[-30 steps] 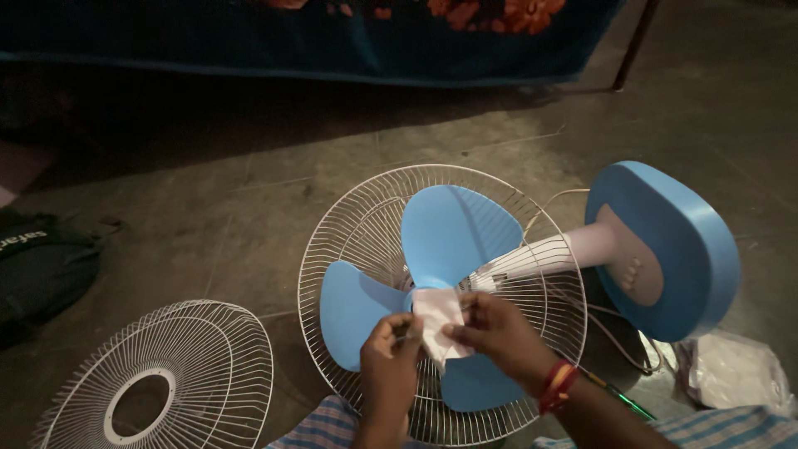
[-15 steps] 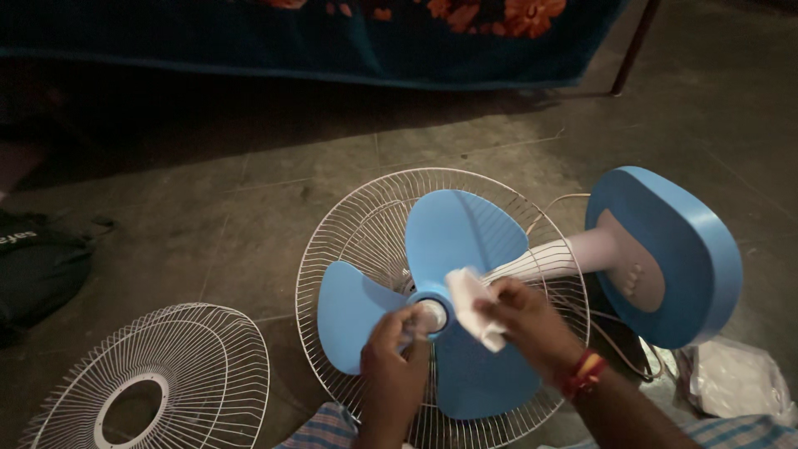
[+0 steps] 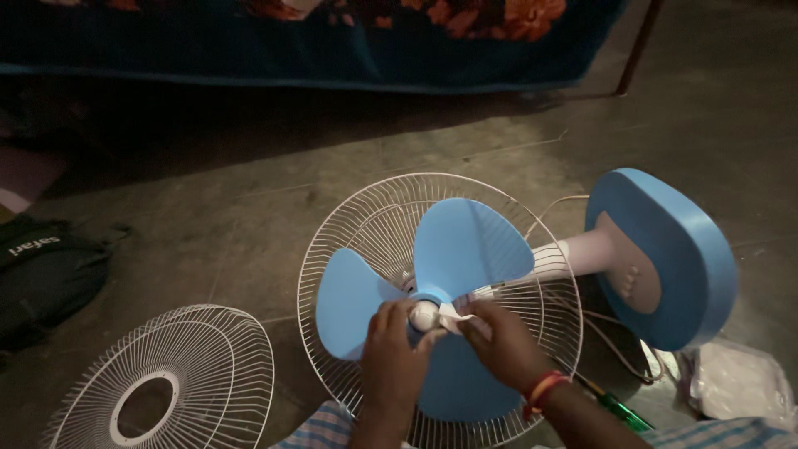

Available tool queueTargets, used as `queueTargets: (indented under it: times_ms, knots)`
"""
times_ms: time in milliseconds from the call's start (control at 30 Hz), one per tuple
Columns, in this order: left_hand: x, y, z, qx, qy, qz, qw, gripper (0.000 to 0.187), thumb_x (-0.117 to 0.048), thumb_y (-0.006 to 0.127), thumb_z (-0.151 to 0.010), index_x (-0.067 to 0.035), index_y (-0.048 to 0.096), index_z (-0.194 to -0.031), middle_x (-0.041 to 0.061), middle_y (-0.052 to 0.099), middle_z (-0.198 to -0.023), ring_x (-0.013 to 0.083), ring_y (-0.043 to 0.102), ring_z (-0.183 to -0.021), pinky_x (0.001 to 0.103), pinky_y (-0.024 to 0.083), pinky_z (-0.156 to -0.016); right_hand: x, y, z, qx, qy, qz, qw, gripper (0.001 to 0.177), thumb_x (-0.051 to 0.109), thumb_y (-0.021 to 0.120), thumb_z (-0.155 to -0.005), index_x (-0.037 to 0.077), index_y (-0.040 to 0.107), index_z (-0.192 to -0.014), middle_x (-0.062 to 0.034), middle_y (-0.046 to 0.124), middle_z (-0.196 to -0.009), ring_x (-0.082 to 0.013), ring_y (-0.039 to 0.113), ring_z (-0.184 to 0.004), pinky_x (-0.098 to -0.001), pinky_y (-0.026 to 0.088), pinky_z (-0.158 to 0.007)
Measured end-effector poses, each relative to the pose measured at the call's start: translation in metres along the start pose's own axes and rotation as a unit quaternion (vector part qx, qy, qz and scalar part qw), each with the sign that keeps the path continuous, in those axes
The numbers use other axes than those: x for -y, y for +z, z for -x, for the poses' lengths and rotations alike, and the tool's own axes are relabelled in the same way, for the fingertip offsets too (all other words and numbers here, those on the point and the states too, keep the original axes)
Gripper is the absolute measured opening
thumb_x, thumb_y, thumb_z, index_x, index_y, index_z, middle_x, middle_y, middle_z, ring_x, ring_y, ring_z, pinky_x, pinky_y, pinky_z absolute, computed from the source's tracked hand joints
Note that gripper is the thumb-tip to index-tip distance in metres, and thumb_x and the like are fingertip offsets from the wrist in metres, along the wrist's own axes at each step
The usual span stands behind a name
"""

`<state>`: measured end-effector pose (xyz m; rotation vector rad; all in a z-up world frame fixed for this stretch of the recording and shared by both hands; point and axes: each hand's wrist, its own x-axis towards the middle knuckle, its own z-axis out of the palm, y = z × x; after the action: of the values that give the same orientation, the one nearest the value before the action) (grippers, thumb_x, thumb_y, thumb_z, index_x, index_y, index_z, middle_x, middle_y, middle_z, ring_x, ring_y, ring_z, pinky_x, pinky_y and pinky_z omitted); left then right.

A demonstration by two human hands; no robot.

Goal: The person disassembles a blue electric fan by removing the front grill, unscrewing the central hub, and detaching the fan blades. They use a screwdriver to loosen the hub and wipe the central area with a cloth.

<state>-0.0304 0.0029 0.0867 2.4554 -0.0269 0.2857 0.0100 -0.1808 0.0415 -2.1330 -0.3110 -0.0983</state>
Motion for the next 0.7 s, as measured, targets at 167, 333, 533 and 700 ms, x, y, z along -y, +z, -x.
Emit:
queueTargets:
  times_ms: [167, 333, 533, 700]
  knots:
    - [0.009, 0.007, 0.009, -0.048, 0.170, -0.060, 0.982, 0.032, -0.014, 0.071, -0.086, -0.011, 0.071, -0.118, 0.011, 0.067, -0.126, 0.0300, 0.068, -0.111, 0.039, 0.060, -0.089, -0.004, 0.000, 0.002, 0.044, 0.037, -0.048, 0.997, 0.023, 0.017, 0.068, -0.090, 0.008, 0.073, -0.110, -0.0116, 0.077, -0.107, -0.0262, 0.076, -0.100, -0.0370, 0.059, -0.089]
    - [-0.015, -0.003, 0.006, 0.019, -0.035, -0.077, 0.996, 0.031, -0.028, 0.072, -0.093, -0.010, 0.068, -0.117, 0.011, 0.066, -0.121, 0.0301, 0.069, -0.105, 0.043, 0.057, -0.089, 0.005, -0.005, 0.009, 0.013, -0.025, -0.003, 1.000, 0.019, 0.014, 0.069, -0.089, 0.006, 0.073, -0.106, -0.0140, 0.076, -0.104, -0.0299, 0.073, -0.097, -0.0396, 0.056, -0.087]
    - [-0.030, -0.013, 0.005, -0.017, 0.010, -0.083, 0.996, 0.061, -0.034, 0.079, -0.080, -0.007, 0.060, -0.132, 0.014, 0.063, -0.126, 0.0332, 0.068, -0.101, 0.047, 0.056, -0.079, 0.009, -0.010, 0.014, 0.059, 0.013, -0.008, 0.998, 0.013, 0.014, 0.068, -0.091, 0.009, 0.074, -0.100, -0.0122, 0.076, -0.096, -0.0288, 0.074, -0.089, -0.0393, 0.056, -0.081]
    - [-0.019, 0.003, 0.009, 0.012, 0.057, -0.147, 0.987, 0.030, -0.014, 0.063, -0.095, -0.010, 0.066, -0.125, 0.016, 0.064, -0.118, 0.0335, 0.070, -0.101, 0.045, 0.057, -0.081, 0.002, -0.004, 0.016, 0.021, -0.008, -0.039, 0.999, 0.013, 0.013, 0.068, -0.090, 0.009, 0.073, -0.102, -0.0125, 0.076, -0.092, -0.0268, 0.074, -0.084, -0.0391, 0.057, -0.077]
